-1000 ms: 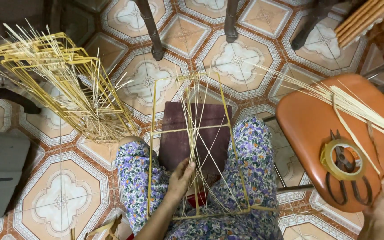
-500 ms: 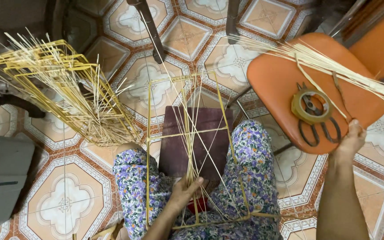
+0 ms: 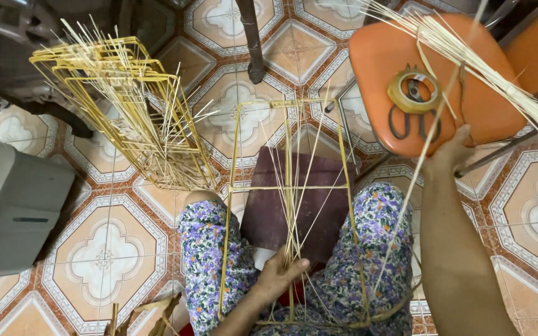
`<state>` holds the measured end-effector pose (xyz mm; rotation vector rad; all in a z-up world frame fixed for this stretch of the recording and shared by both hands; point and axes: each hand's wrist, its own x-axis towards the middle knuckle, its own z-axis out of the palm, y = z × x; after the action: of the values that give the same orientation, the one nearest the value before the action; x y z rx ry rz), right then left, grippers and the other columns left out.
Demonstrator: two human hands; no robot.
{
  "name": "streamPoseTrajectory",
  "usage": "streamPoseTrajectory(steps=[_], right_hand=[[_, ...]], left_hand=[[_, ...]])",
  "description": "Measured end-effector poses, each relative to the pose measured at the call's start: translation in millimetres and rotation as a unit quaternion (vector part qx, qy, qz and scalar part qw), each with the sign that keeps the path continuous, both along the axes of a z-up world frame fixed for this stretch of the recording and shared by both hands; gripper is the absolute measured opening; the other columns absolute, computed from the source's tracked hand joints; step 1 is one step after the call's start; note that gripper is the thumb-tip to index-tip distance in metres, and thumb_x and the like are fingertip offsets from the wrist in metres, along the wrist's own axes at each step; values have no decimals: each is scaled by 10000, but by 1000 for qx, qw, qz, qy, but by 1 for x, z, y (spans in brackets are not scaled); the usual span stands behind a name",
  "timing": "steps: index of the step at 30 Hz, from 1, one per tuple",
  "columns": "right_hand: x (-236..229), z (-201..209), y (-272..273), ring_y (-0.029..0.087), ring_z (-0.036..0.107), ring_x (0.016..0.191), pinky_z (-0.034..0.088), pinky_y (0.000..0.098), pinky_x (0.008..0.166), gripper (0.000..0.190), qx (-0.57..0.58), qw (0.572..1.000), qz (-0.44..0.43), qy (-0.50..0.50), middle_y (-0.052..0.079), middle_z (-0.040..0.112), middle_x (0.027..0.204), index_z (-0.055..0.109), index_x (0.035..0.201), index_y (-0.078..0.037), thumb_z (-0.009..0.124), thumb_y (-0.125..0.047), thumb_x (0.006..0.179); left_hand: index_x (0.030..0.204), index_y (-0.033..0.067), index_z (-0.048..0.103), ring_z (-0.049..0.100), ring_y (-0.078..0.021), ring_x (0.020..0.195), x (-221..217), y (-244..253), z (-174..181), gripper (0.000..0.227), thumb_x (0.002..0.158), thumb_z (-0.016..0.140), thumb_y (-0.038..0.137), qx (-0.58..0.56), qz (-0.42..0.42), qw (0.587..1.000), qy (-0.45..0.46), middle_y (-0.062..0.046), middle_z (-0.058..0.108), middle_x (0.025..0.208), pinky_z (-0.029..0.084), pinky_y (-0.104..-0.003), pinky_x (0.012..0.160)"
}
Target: The person is weaving thin bamboo strips to construct a square-based structure, possibly a lantern frame or basket component.
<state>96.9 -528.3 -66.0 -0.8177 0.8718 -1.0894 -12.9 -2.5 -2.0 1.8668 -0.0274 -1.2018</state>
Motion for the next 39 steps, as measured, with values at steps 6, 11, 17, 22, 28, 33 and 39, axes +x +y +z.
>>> streamPoseTrajectory(steps=[6,11,17,22,28,33,39], right_hand=[[63,52,73,314,722,1081,570,438,744,490,113,983,111,92,164,644,1343,507,1374,-121,469,-484,1047],[97,55,103,362,747,1071,616,540,860,503,163,969,173,72,152,664,1297,482,1379,-143,429,-474,1005],[121,30,145,403,738,1142,567,576,958,520,166,961,211,66,224,682,1317,489,1405,-113,443,-479,1039],[143,-7,175,420,602,1274,419,669,1088,577,206,945,255,1,129,606,1424,445,1438,-169,542,-506,979],[158,-17,228,425,556,1346,428,648,1101,641,231,929,290,-18,120,579,1444,429,1468,-184,585,-517,943],[155,-7,247,456,530,1349,451,622,1115,689,238,900,365,-12,195,518,1461,417,1487,-112,590,-514,955],[96,40,245,431,546,1349,508,522,1117,682,183,864,462,82,296,487,1462,367,1502,-53,623,-410,981]], left_hand=[[1584,14,136,422,-374,1432,-2,-4,-5,1152,819,659,698,2,-27,1000,-11,-310,389,1527,403,-523,1148],[1443,58,460,761,-287,997,4,-10,33,792,862,639,566,-55,-10,998,2,-220,730,1124,593,-413,942],[1346,15,530,720,-218,811,-3,-9,15,536,962,697,348,-164,40,986,3,-143,714,1009,618,-331,657],[1184,15,534,781,-204,819,-13,-1,-2,263,995,625,174,-243,164,953,80,-155,715,914,699,-357,696],[1113,34,467,731,-238,657,-34,18,-9,139,1068,516,156,-287,248,921,86,-162,722,813,655,-362,583],[1126,48,428,698,-246,542,-34,25,37,104,1068,457,131,-228,264,930,114,-185,732,871,585,-335,456],[1188,58,397,694,-241,525,-26,35,51,144,1056,419,109,-214,258,939,83,-185,754,1049,591,-322,448]])
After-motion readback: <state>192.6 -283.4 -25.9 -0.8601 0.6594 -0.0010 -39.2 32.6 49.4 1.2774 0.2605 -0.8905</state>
